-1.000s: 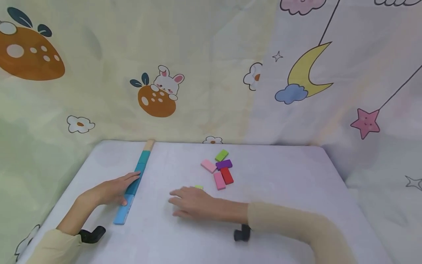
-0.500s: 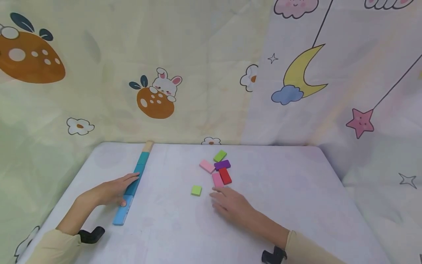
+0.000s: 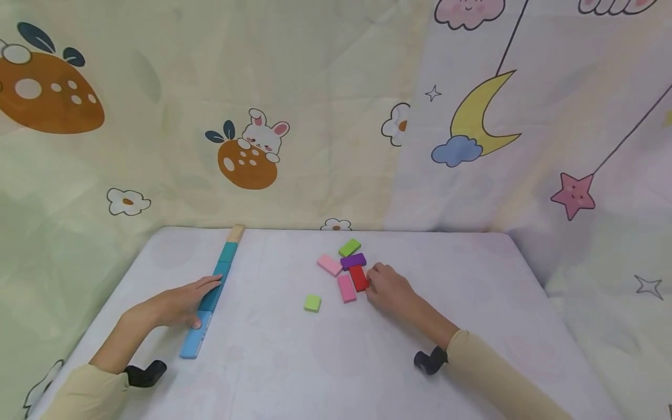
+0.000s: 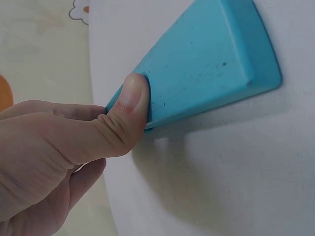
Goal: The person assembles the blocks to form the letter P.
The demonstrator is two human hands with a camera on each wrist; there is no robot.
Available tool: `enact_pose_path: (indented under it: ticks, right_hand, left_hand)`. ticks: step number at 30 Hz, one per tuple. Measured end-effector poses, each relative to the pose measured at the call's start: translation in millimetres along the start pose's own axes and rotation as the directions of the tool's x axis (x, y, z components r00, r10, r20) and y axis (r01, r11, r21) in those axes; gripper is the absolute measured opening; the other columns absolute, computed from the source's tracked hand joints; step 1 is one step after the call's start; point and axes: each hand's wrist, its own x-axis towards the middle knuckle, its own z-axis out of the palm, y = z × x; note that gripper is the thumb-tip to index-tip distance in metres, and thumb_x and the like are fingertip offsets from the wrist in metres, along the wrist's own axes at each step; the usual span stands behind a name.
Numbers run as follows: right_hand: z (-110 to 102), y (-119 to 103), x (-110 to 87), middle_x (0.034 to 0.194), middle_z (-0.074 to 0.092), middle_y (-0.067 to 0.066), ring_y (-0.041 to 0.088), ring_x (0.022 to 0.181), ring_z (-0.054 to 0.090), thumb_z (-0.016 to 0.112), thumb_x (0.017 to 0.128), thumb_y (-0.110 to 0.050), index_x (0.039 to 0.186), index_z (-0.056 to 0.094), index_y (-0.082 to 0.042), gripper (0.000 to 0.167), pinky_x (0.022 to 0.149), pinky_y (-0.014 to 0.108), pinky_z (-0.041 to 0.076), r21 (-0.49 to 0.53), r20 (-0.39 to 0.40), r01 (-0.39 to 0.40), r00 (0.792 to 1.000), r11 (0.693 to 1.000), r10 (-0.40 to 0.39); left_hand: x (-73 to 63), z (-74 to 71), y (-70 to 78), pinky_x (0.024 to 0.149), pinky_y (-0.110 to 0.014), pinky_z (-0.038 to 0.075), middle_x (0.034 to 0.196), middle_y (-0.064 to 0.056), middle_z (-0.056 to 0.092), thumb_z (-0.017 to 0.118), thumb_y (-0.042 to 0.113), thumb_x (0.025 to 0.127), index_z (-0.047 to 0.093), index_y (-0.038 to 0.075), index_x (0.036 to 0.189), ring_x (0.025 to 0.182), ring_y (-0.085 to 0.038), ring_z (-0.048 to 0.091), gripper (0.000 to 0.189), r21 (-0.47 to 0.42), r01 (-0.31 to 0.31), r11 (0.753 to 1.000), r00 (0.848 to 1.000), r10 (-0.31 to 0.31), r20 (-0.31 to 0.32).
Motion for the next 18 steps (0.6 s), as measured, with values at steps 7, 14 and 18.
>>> enact_pose_path:
  ticks: [7,14,18]
  right_hand:
    - [-4,2,2.5,0.119,0.062,0.01,0.023,0.108,0.061,0.071,0.087,-0.037,0.127,0.06,-0.012,0.049,0.083,0.038,0.06,-0.014,0.014,0.09,0.996,0.996,-0.09]
    - [-6,1,7.6,0.098,0.062,0.005,0.015,0.087,0.056,0.074,0.085,-0.033,0.106,0.066,-0.011,0.031,0.072,0.028,0.057,0.048,0.036,0.086,0.995,0.995,-0.088]
    - [-9,2,10.8,0.094,0.061,0.005,0.015,0.083,0.053,0.073,0.083,-0.017,0.103,0.063,-0.01,0.023,0.07,0.028,0.054,0.094,0.047,0.093,0.994,0.991,-0.098]
  left_hand:
    - [1.7,0.4,-1.5,0.107,-0.055,0.043,0.156,-0.02,0.03,0.081,0.029,0.075,0.029,0.001,0.15,0.139,-0.042,0.038,0.096,0.013,-0.006,1.0,1.0,0.006,-0.004]
    - [2.4,2.3,-1.9,0.107,-0.055,0.043,0.157,-0.02,0.029,0.082,0.029,0.074,0.028,0.002,0.15,0.14,-0.042,0.038,0.097,0.006,0.012,1.0,1.0,-0.012,0.007]
    - [1.0,0.8,-0.6,0.106,-0.055,0.043,0.156,-0.02,0.03,0.082,0.03,0.073,0.029,0.002,0.15,0.139,-0.043,0.038,0.098,0.009,0.008,1.0,1.0,-0.008,0.006]
